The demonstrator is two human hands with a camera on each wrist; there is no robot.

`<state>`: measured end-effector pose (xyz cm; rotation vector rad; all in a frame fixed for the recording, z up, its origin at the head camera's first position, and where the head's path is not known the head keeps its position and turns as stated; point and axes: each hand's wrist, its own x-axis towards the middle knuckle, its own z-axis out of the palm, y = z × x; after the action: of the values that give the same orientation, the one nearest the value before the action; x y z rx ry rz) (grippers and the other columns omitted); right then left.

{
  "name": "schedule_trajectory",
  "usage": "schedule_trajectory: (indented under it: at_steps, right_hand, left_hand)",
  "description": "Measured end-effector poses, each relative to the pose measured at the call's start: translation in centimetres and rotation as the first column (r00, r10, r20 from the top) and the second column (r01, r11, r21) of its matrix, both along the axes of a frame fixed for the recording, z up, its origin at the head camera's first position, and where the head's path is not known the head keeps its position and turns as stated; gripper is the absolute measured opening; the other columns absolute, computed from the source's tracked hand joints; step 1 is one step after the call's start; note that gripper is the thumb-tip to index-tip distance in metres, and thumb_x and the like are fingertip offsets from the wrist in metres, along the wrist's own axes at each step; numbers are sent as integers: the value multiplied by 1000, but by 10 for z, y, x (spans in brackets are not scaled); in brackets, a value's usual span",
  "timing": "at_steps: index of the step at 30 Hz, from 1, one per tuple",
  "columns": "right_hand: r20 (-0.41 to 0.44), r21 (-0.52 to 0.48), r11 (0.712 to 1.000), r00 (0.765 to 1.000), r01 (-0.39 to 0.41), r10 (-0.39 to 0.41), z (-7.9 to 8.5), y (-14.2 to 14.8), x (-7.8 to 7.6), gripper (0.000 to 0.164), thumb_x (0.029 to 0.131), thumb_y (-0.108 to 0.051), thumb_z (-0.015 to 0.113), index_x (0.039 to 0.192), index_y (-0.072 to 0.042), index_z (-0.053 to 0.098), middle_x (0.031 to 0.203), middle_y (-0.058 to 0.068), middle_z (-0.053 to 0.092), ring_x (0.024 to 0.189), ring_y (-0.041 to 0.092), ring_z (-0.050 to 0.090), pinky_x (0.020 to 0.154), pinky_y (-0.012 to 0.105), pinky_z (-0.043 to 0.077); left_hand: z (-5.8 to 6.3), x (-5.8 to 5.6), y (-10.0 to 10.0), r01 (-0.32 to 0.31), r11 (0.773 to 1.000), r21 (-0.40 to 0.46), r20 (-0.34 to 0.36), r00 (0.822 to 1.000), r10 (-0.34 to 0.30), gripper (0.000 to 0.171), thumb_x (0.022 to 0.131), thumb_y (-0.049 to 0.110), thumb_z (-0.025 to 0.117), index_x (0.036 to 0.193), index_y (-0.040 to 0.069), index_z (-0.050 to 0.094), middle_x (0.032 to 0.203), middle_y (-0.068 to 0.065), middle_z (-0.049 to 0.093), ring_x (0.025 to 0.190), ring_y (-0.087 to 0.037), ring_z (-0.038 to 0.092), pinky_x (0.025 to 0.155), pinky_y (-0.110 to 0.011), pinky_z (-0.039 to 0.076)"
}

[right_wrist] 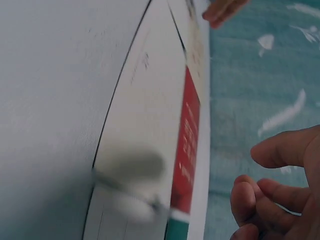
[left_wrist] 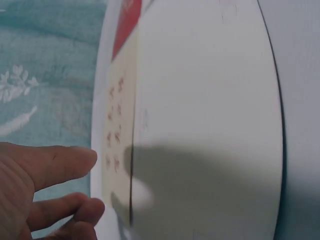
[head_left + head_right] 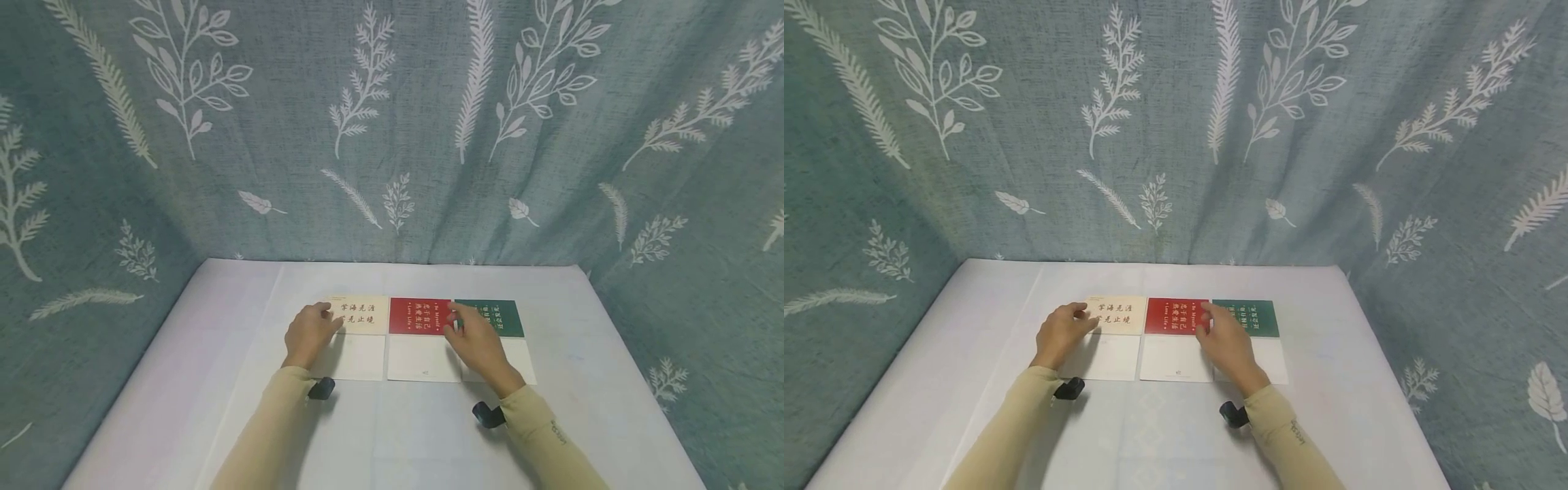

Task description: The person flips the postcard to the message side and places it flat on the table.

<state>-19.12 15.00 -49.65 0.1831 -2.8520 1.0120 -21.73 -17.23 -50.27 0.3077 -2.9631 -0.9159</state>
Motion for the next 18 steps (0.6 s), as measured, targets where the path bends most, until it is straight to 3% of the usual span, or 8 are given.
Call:
schedule_trajectory:
  at_steps: [7, 12, 18]
  right_hand:
    - [23, 32, 998, 998, -55, 54, -4, -32, -14, 49, 94, -20, 68, 140, -8, 57, 124, 9, 65, 98, 21, 60, 87, 42, 53]
    - [48, -26, 996, 995, -85, 86, -5, -55, -24, 46, 93, -20, 70, 136, -8, 61, 117, 6, 67, 98, 20, 61, 89, 41, 54]
    - [138, -50, 993, 984, -103, 109, -8, -87, -33, 46, 94, -24, 72, 137, -11, 61, 113, 1, 65, 99, 18, 60, 90, 36, 55]
  left_hand:
    - [-3, -7, -7, -9, 1000, -23, 0, 1000, 9, 57, 88, 33, 75, 133, 0, 63, 118, -19, 68, 105, -37, 66, 83, -53, 53]
    - [-4, -12, -6, 7, 999, -43, 21, 1000, -6, 48, 88, 35, 75, 120, 0, 68, 109, -18, 66, 94, -34, 63, 79, -51, 52]
    - [-6, -15, -6, 38, 998, -55, 65, 997, -35, 60, 86, 40, 73, 131, 0, 64, 114, -21, 60, 96, -35, 59, 83, -54, 49]
